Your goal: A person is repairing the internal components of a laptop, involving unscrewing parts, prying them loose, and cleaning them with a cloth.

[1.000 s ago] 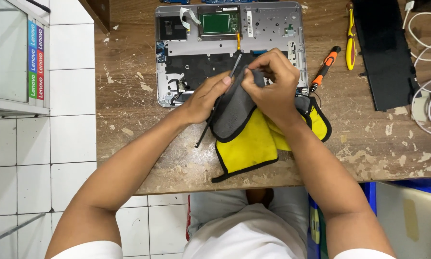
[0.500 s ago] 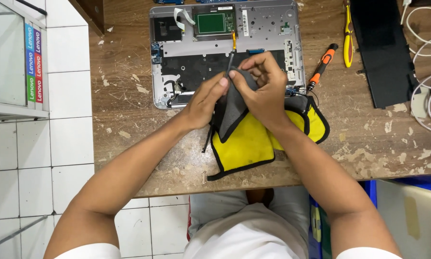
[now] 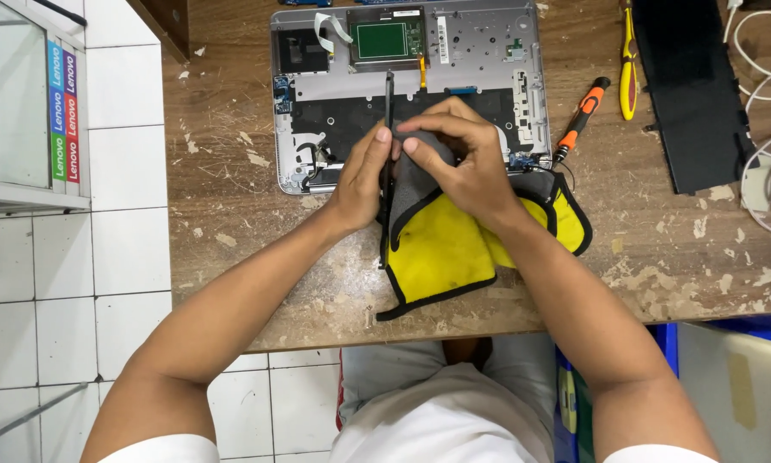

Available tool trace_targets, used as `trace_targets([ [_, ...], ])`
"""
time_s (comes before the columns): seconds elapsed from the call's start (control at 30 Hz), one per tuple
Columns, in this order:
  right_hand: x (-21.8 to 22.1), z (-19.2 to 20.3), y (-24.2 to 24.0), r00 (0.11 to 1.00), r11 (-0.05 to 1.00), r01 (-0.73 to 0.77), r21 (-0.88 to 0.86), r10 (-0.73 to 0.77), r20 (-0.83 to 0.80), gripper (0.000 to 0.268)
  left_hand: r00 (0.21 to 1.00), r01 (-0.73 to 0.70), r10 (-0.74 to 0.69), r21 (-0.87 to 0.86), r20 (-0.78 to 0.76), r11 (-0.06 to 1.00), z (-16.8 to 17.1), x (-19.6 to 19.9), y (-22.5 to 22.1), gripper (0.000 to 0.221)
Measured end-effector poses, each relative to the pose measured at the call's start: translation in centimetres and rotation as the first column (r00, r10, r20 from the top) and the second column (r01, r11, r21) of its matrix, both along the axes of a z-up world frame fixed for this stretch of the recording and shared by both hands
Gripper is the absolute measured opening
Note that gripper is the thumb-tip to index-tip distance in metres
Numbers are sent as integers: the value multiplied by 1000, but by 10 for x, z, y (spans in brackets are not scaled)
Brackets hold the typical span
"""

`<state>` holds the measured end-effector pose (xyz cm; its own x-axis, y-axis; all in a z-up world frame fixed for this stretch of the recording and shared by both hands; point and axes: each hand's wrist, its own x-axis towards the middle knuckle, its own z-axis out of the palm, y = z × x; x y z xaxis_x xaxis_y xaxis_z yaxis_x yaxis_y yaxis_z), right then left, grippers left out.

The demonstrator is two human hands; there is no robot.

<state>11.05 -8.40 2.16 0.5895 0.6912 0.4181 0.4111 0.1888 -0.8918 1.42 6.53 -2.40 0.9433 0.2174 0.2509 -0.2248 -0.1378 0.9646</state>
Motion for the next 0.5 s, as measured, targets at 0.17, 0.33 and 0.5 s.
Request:
trace_targets([
  [0.17,1,10,-3,993,998,-31,-58,38,112,24,1000,-29,29,26,10,999,9,-1,-4,48],
  [0.33,10,3,-9,994,998,-3,-55,9,105,25,1000,3,-4,30,10,1000,2,1,-3,51],
  [0.5,10,24,-17,971,988,150,-27,-142,192,29,942,313,-318,-62,-107,948,5,-4,-4,49],
])
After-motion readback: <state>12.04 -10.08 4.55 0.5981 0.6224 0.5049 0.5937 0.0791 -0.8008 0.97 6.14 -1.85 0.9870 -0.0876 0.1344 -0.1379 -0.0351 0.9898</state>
